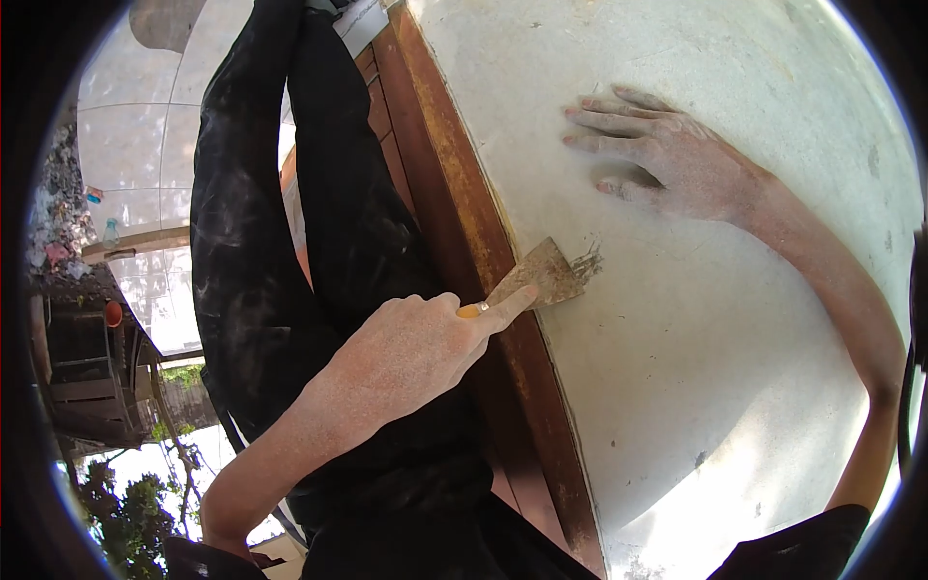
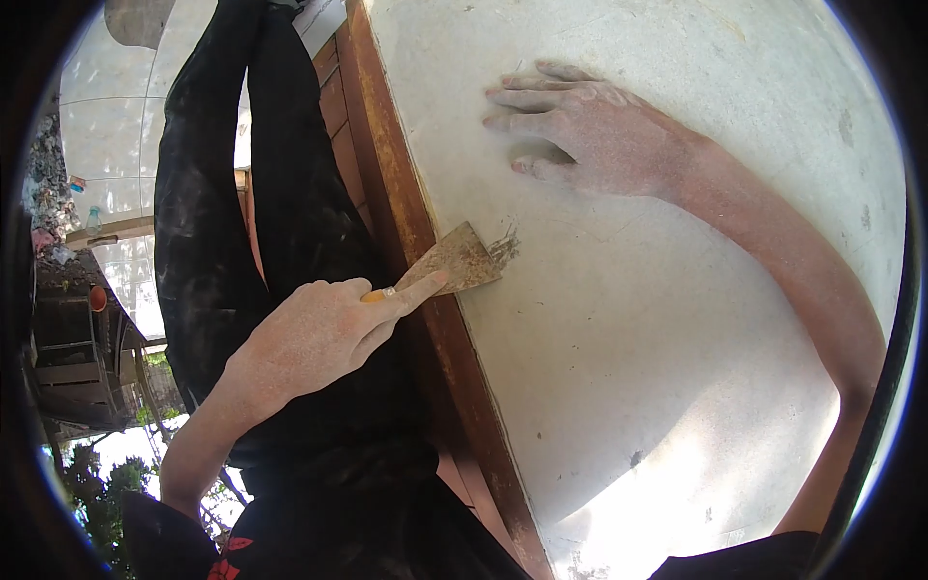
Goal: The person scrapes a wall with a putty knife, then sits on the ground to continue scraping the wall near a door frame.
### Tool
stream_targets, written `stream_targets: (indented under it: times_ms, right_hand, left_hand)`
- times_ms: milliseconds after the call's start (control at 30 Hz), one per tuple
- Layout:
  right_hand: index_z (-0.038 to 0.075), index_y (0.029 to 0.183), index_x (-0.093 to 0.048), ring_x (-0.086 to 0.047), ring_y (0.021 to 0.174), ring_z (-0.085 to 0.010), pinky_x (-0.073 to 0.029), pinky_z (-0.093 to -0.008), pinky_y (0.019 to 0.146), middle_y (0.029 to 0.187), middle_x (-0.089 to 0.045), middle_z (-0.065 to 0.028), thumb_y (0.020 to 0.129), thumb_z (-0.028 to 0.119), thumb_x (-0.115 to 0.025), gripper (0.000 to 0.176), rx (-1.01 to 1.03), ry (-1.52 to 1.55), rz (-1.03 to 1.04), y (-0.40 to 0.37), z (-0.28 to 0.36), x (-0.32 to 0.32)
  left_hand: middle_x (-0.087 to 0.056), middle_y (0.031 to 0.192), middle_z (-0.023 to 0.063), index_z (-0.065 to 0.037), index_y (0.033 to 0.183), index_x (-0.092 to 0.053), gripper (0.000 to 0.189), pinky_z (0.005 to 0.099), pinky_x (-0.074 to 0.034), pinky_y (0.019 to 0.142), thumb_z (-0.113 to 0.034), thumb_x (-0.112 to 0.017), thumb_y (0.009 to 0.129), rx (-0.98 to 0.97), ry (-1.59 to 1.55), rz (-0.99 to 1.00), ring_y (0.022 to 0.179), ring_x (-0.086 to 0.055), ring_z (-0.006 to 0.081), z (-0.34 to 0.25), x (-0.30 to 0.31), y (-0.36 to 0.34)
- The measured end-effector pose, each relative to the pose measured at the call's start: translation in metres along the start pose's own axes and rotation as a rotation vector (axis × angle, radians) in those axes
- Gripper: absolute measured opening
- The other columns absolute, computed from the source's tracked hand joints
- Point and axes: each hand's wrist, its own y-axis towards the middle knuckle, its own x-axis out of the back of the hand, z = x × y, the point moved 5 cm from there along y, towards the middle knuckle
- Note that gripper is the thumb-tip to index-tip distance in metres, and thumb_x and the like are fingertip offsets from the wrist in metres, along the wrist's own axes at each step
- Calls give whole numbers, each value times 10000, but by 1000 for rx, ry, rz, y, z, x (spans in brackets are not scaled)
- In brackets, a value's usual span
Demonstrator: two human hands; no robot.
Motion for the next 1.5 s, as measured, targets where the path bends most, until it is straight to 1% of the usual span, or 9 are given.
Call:
stream_targets:
  times_ms: [133,467,667,733,867,1067,1133,1367,1500]
  right_hand:
    - [198,1380,-519,-328,1416,-175,-166,-385,1236,1494,-429,-11,930,423,-572,505,-55,27,62,1,1,2]
    - [197,1372,-527,-334,1414,-179,-162,-387,1236,1496,-426,-12,936,415,-570,490,-55,11,47,2,2,1]
    - [201,1369,-531,-337,1412,-183,-169,-389,1234,1496,-426,-14,935,417,-570,486,-30,16,63,2,0,1]
    - [203,1371,-530,-342,1409,-188,-173,-390,1233,1493,-430,-14,937,416,-568,485,-30,17,51,2,-1,0]
    - [206,1372,-528,-346,1407,-191,-172,-387,1234,1488,-437,-7,938,416,-570,485,-76,4,57,3,0,1]
    - [212,1370,-530,-344,1407,-178,-174,-385,1234,1484,-442,1,938,410,-570,477,-54,-2,27,1,0,-3]
    - [215,1343,-554,-377,1384,-158,-200,-354,1227,1468,-458,14,956,418,-552,437,-54,-41,-9,1,-2,-6]
    - [212,1365,-534,-341,1408,-172,-174,-385,1236,1486,-439,5,931,420,-572,482,-45,11,33,4,-1,-4]
    - [209,1362,-537,-351,1403,-169,-170,-385,1237,1487,-437,3,932,424,-569,482,-74,-4,20,3,-1,-5]
  left_hand:
    - [-553,592,80,-152,1498,-356,566,256,-507,441,-143,-547,966,-99,69,-133,463,-552,128,-1,6,6]
    - [-570,605,83,-146,1496,-358,562,262,-521,452,-144,-546,966,-128,101,-240,471,-563,129,-4,8,7]
    - [-579,617,101,-139,1501,-342,565,270,-534,469,-151,-538,971,-122,75,-112,471,-574,145,-5,6,-3]
    - [-540,669,126,-231,1470,-401,533,360,-530,566,-188,-556,962,21,-13,-47,547,-582,261,-1,7,1]
    - [-572,615,93,-160,1501,-348,563,252,-519,460,-162,-541,973,-120,148,-187,471,-566,138,-4,12,6]
    - [-563,614,97,-155,1506,-333,567,265,-531,470,-154,-535,976,-95,132,-79,489,-583,149,-3,4,-4]
    - [-545,689,129,-225,1466,-408,529,367,-529,572,-181,-553,959,4,4,-57,565,-596,261,-1,11,5]
    - [-559,604,107,-161,1507,-330,577,278,-532,463,-161,-541,971,-136,131,-130,483,-590,153,-3,7,-3]
    - [-550,700,131,-197,1437,-444,498,374,-529,568,-188,-563,953,13,39,-6,560,-595,264,1,4,5]
